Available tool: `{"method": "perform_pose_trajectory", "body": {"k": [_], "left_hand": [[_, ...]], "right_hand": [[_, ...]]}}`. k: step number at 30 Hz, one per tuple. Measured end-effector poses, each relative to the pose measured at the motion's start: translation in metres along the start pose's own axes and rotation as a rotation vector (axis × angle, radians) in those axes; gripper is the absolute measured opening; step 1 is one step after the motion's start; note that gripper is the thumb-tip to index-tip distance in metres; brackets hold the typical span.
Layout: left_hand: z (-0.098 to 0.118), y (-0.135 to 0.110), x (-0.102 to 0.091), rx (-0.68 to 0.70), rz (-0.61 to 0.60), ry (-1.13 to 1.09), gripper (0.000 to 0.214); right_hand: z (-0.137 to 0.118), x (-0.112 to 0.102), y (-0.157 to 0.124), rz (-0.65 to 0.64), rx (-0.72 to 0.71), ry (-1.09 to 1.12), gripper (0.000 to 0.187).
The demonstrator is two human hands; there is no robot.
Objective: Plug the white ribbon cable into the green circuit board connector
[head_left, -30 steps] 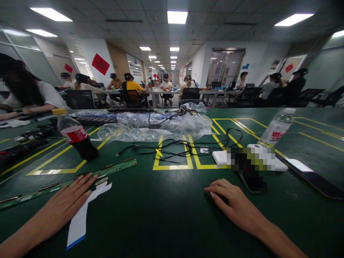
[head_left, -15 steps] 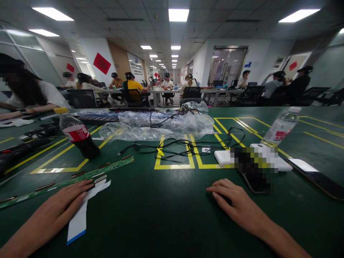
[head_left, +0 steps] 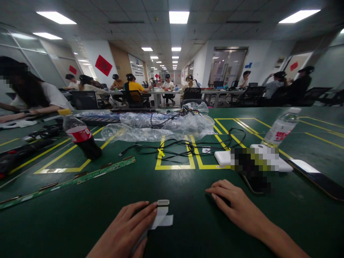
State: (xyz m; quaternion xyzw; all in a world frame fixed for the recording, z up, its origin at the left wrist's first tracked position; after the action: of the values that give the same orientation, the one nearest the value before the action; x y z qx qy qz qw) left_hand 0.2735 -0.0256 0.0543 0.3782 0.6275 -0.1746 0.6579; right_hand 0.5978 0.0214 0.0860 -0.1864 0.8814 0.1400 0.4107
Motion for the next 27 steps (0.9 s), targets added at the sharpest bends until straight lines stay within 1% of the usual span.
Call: {"method": "perform_pose_trajectory", "body": {"k": [3,5,7,9,11,13,15,17,19,20,22,24,27], "left_hand": [[0.032,0.022,0.011,0.135,0.112,-0.002,0.071],[0.048,0.034,0.017,0.172,0.127,0.016,0.062],[0.061,0.045,0.015,0.202,0.124,0.040,0.049],[0.071,0.052,0.008,0.234,0.150,0.077,0.039],[0.075,0.056,0.001,0.241,0.179,0.109,0.033],[0.075,0.057,-0.002,0.230,0.187,0.115,0.030],[0.072,0.054,0.000,0.230,0.182,0.081,0.029],[0.067,0.051,0.002,0.212,0.207,0.024,0.029],[0.056,0.048,0.003,0.157,0.231,-0.028,0.033],[0.047,0.047,0.004,0.105,0.222,-0.038,0.036],[0.020,0.045,0.007,-0.049,0.141,-0.020,0.042],[-0.021,0.038,0.013,-0.270,0.006,0.047,0.047],[-0.094,0.013,0.020,-0.605,-0.155,0.169,0.061]], "right_hand": [[0.001,0.001,0.000,0.004,-0.007,-0.005,0.031],[0.001,0.001,0.000,0.008,-0.009,-0.005,0.031],[0.001,0.000,0.000,0.008,-0.009,-0.006,0.031],[0.000,0.000,0.000,0.009,-0.010,-0.005,0.031],[-0.001,0.000,0.001,0.007,-0.009,-0.003,0.031],[-0.001,0.000,0.001,0.009,-0.010,-0.002,0.031],[-0.001,0.000,0.001,0.010,-0.009,-0.005,0.031],[0.000,0.000,0.000,0.013,-0.008,-0.008,0.031],[0.001,0.000,0.000,0.017,-0.011,-0.006,0.031],[0.002,0.000,0.000,0.019,-0.013,-0.004,0.031],[0.002,-0.001,0.000,0.019,-0.014,0.000,0.031],[0.002,-0.001,0.000,0.013,-0.012,0.004,0.032],[0.001,-0.001,0.000,0.005,-0.006,0.002,0.032]]}}
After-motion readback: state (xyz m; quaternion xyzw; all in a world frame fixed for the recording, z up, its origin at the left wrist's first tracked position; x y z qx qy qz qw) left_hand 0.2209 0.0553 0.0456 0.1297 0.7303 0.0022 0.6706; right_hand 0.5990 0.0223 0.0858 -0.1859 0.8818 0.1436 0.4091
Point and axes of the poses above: each hand's wrist, its own y-axis towards the middle knuckle, its own x-axis out of the palm, z = x × y, the point moved 5 cm from there along y, towards the middle knuckle, and after that the axes turned 7 degrees about y, right-handed, at the moved point
